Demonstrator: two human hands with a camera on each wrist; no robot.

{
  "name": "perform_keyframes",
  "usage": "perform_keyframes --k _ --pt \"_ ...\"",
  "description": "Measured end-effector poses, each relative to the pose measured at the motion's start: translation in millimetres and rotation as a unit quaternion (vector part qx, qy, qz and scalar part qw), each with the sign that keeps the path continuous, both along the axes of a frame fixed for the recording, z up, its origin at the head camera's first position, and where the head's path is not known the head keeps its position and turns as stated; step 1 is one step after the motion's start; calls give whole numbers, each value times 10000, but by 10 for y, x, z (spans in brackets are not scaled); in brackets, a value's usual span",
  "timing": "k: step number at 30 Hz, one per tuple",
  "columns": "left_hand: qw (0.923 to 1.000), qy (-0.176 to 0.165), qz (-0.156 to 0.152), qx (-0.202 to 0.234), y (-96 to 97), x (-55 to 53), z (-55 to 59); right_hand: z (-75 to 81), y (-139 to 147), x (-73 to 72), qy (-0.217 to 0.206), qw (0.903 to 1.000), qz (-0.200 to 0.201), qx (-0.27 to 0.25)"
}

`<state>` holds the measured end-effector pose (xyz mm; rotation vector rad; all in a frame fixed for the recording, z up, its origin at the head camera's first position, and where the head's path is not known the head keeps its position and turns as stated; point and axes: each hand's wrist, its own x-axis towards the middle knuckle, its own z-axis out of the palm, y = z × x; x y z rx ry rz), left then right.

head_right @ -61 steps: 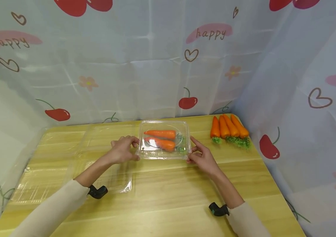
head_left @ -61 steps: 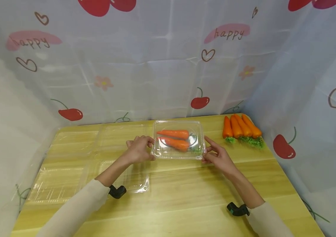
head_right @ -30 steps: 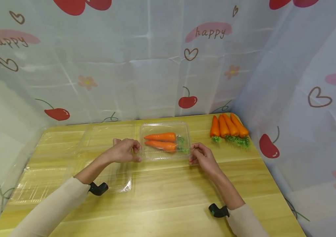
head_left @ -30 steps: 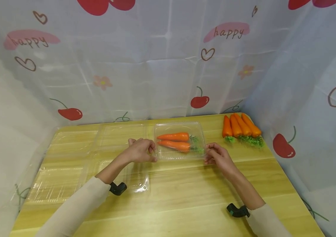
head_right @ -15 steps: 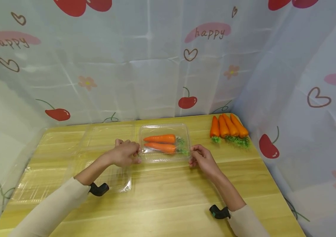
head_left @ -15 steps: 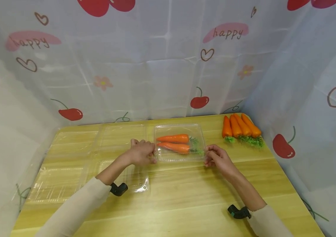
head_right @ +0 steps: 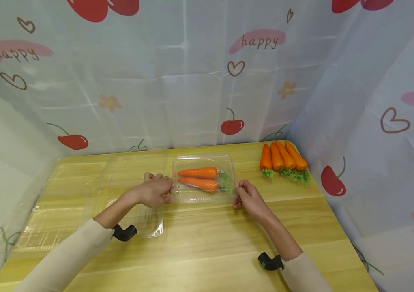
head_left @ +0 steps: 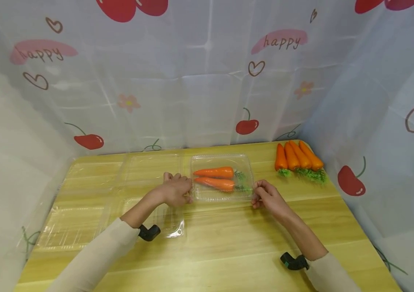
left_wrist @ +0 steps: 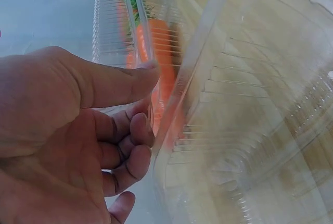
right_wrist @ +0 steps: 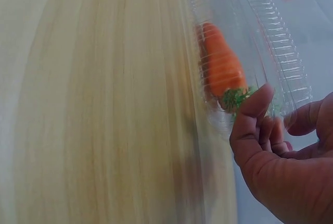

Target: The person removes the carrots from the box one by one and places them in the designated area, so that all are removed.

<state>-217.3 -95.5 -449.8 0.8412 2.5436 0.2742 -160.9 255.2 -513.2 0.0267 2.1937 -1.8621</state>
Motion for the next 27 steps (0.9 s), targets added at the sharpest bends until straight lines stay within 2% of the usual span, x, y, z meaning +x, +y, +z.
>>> perform_keyframes --k 4,10,14,20,24,27 --pt "9999 18 -57 -83 0 -3 11 15 -5 -2 96 9999 93 41" --pt "9998 36 -130 -134 4 10 35 -9 -4 -3 11 10000 78 39" --pt "9998 49 -139 -155 3 -9 -32 -19 -4 3 6 9999 136 67" --pt "9996 22 -227 -137 5 -14 -43 -33 -1 16 8 9998 179 84" --pt "9995 144 -275 -75 -6 -36 -119 -24 -4 25 -38 9997 198 114" --pt "9995 105 -309 -50 -11 -23 -76 -9 -14 30 -89 9996 212 160"
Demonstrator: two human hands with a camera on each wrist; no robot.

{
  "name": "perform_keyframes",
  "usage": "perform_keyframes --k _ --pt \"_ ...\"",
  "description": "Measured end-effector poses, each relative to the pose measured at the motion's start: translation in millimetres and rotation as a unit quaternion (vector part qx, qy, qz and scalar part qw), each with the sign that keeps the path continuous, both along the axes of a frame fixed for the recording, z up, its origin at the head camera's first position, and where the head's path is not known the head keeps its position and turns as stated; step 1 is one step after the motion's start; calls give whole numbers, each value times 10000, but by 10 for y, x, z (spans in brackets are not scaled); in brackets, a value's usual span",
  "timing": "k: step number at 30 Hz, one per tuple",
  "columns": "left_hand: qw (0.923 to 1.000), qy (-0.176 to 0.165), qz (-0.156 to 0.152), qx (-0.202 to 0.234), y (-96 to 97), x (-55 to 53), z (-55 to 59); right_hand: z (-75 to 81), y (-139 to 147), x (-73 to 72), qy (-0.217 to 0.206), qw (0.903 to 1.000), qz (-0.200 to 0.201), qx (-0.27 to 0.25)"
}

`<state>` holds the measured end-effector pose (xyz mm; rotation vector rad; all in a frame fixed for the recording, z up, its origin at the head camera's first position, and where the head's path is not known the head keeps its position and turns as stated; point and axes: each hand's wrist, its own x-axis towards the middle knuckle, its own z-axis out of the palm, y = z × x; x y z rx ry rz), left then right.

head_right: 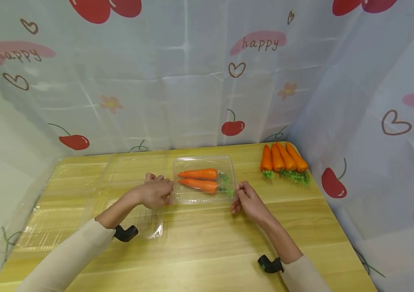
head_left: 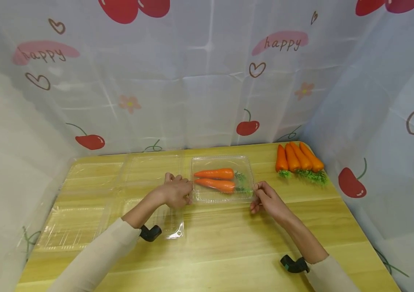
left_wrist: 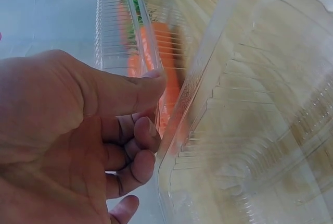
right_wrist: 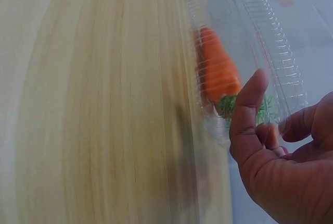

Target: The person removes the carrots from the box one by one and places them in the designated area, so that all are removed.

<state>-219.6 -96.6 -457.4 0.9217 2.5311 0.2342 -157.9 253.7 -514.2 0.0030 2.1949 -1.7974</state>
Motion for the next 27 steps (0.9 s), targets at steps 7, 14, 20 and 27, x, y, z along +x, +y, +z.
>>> perform_keyframes --k 7,14,20,27 --pt "10000 -16 -66 37 -1 0 12 19 -12 9 -59 10000 28 8" --pt "9998 -150 43 -79 27 29 38 21 -22 12 -84 9999 71 -26" --pt "9998 -173 -34 -87 25 70 117 10 -10 9 -159 9998 110 -24" --pt "10000 -62 38 16 2 102 86 24 -2 11 -265 9996 70 -52"
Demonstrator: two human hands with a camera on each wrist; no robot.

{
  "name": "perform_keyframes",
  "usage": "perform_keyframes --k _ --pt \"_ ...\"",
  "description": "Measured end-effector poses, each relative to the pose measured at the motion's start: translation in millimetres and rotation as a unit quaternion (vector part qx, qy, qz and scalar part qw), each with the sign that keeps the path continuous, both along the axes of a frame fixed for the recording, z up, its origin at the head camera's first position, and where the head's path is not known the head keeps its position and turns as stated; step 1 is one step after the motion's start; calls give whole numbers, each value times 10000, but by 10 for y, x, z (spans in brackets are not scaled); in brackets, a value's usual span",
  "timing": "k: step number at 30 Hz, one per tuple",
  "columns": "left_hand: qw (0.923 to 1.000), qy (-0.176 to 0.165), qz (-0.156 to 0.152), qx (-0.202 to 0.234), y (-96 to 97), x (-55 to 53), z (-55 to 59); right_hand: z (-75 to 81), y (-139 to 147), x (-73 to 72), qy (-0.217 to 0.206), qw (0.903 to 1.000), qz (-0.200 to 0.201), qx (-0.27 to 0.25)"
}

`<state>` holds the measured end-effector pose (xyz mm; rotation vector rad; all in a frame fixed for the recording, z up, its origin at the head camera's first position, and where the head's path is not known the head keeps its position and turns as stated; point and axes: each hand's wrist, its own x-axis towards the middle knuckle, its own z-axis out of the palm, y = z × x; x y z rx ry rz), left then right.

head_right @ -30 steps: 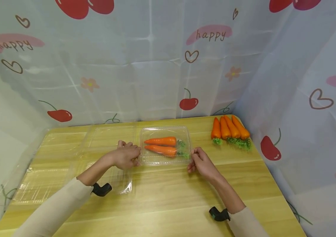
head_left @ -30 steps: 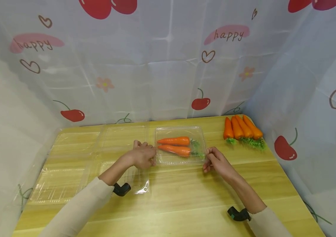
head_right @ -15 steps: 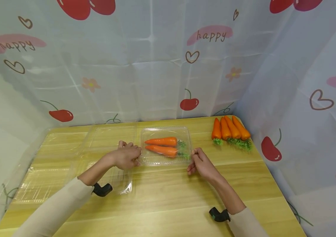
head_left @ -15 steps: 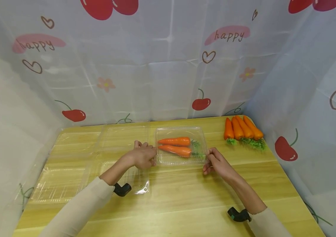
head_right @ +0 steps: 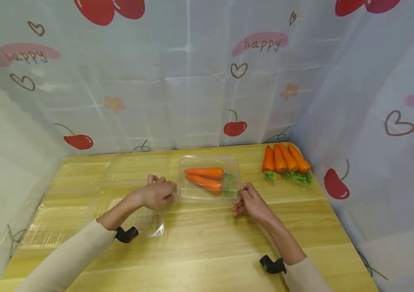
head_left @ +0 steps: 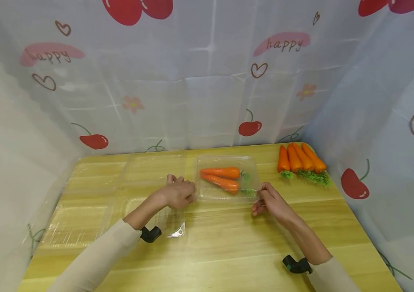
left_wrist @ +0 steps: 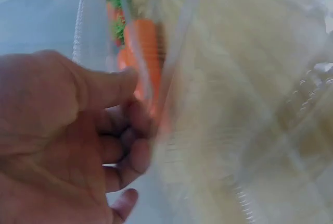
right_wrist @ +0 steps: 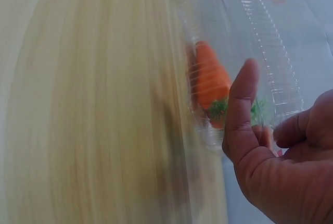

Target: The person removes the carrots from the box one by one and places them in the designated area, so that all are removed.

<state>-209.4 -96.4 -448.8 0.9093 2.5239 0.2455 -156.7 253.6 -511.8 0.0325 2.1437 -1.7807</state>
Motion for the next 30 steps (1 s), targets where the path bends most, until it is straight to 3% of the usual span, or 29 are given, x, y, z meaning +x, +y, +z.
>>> perform_keyframes --k 6,10,15,22,25,30 --pt "9998 -32 195 11 -16 -6 8 24 7 -20 -55 9999 111 6" --pt "9986 21 358 382 -50 -10 3 54 57 -35 -38 9999 120 54" --pt "9919 706 646 831 -120 8 20 81 122 -39 -86 9997 224 85" --pt "9804 1699 85 997 -174 113 -36 107 150 -4 -130 9989 441 57" --pt "9767 1894 -51 1012 -201 175 -89 102 177 26 -62 9987 508 -17" --pt "9730 1913 -35 1288 -280 269 -108 41 245 122 607 9952 754 -164"
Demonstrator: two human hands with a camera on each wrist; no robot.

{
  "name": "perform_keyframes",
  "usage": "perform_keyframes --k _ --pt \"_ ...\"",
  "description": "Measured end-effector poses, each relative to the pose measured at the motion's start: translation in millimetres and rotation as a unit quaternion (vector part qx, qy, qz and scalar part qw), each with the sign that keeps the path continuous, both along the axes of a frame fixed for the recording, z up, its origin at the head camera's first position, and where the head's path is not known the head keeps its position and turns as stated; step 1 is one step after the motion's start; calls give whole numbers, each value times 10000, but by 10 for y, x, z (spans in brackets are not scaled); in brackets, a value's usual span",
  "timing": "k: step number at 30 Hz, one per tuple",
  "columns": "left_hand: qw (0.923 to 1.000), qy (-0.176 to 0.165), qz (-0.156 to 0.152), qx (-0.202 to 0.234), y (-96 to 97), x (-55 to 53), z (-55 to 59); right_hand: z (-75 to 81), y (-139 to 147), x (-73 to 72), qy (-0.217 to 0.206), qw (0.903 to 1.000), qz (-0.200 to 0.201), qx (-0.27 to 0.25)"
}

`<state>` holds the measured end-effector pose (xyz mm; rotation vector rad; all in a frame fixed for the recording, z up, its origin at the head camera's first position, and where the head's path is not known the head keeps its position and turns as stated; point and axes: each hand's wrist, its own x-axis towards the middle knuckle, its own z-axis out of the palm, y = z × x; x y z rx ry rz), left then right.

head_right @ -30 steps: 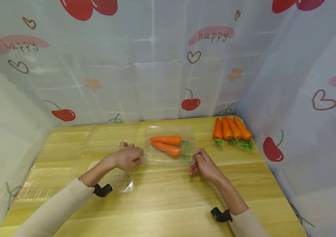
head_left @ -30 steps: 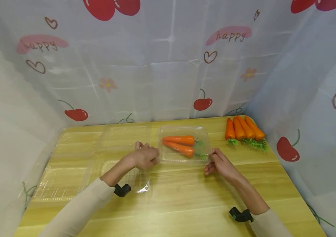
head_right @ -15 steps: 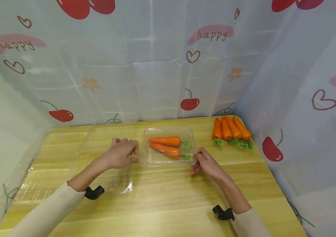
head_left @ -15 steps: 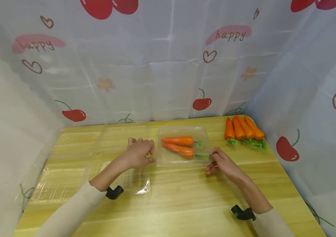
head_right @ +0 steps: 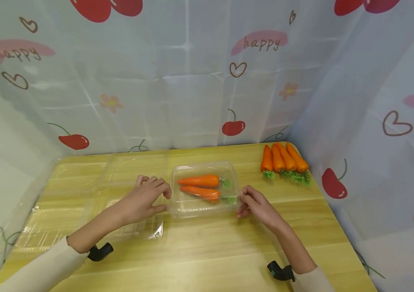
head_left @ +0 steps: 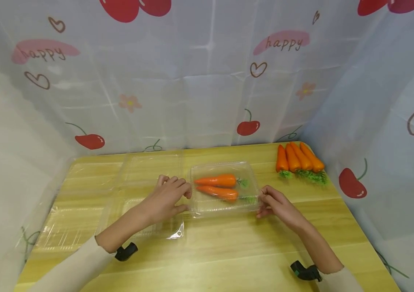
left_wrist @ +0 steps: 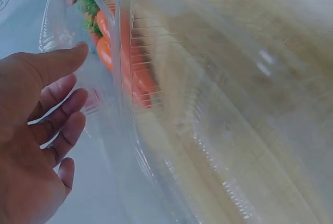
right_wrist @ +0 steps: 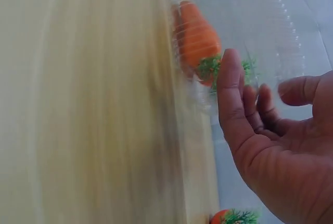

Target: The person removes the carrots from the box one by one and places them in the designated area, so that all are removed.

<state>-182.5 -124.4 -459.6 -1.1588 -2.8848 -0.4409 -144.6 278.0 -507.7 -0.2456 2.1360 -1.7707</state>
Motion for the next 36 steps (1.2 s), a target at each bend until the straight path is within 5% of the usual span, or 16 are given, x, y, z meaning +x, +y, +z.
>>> perform_keyframes --k 10,19,36 --pt "9972 106 133 731 -89 40 -18 -82 61 92 786 9963 124 -335" --pt "9936 151 92 1116 -142 67 -63 -127 76 137 1639 9859 327 -104" --pt "9842 226 -107 1754 -196 162 -47 -242 36 296 2128 9768 -200 -103"
